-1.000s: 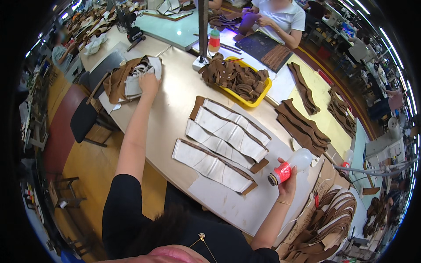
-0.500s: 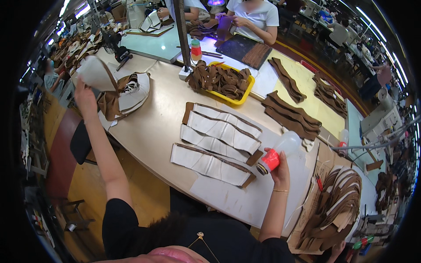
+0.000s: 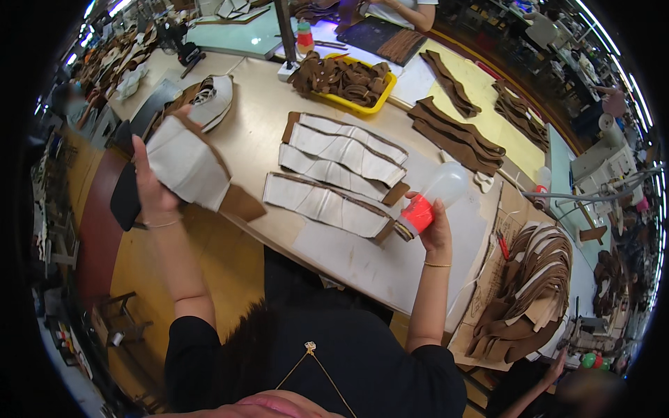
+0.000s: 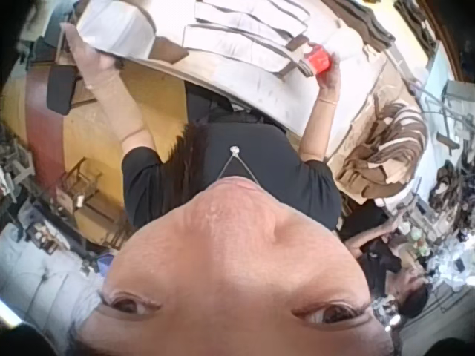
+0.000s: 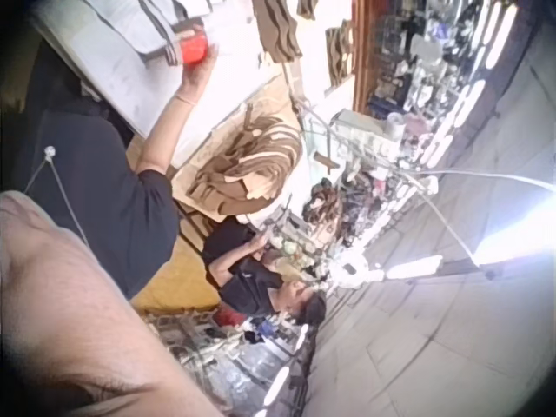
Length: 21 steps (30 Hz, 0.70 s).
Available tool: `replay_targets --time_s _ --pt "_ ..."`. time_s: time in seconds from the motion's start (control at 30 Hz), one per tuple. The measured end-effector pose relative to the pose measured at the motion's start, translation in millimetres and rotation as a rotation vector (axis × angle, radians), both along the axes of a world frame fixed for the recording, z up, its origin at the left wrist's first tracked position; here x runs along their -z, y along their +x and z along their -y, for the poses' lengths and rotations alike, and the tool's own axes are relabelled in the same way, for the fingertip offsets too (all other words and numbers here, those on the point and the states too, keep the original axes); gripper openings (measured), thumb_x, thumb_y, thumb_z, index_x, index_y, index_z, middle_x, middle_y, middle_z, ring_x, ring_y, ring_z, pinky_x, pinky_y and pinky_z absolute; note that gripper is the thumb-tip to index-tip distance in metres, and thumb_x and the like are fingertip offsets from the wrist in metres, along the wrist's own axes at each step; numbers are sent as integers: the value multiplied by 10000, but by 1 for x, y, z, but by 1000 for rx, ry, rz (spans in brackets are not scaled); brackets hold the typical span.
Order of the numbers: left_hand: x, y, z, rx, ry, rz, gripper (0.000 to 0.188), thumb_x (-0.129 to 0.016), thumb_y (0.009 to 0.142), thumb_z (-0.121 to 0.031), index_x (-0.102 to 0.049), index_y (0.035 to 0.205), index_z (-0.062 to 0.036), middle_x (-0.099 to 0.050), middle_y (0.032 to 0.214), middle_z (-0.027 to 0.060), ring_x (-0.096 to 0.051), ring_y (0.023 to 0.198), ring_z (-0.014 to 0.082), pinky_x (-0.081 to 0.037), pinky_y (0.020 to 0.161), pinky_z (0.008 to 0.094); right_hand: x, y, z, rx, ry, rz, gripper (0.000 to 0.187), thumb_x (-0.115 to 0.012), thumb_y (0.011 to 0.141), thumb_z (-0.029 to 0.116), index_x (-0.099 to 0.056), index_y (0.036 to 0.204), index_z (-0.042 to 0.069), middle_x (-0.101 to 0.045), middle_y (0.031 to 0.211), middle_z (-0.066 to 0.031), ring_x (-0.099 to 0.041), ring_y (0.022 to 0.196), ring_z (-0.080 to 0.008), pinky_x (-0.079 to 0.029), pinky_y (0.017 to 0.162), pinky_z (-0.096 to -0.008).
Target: The person repeatedly applies glue from a squeeze bottle to the edges of white fabric pieces with brown trim. They handle each piece one at a time, coating the edges, then place the piece back on the table. The process continues across multiple pieces without visible assembly.
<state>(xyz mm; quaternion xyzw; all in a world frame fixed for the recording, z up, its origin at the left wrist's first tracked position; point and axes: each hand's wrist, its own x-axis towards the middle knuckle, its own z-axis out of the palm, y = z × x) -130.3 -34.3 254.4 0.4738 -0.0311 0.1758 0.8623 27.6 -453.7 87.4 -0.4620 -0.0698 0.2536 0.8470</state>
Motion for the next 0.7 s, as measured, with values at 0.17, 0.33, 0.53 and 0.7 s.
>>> replay_targets --time_s 0.17,0.33,0.53,0.7 --pt "60 8 50 -78 -474 -236 808 -352 825 -621 -327 1296 36 -456 1206 255 -471 1105 357 -342 970 457 1 -14 -11 45 26 -49 595 -510 812 531 -509 1025 -26 -550 1048 -152 -615 782 -224 -523 727 -344" --pt "54 -13 104 -11 -174 -28 644 -412 871 -467 -317 1315 -11 -436 1238 243 -429 1147 386 -314 988 492 -20 -14 -3 -4 -99 189 653 -535 788 542 -486 1052 -53 -539 1064 -157 -603 835 -214 -515 756 -346" --pt "88 1 110 48 -541 -251 444 -426 909 -276 -412 1222 38 -508 1182 182 -491 1100 286 -370 954 414 -38 -21 -38 191 -28 230 650 -600 789 447 -379 1192 -12 -536 1073 -163 -566 960 -240 -494 812 -377" --pt "79 6 146 -7 -448 -250 341 -457 905 -194 -479 1163 27 -560 1114 125 -553 1011 216 -431 893 350 -70 -34 -77 505 -47 536 510 -693 760 296 -477 1123 11 -569 1082 -140 -556 961 -192 -467 805 -309"
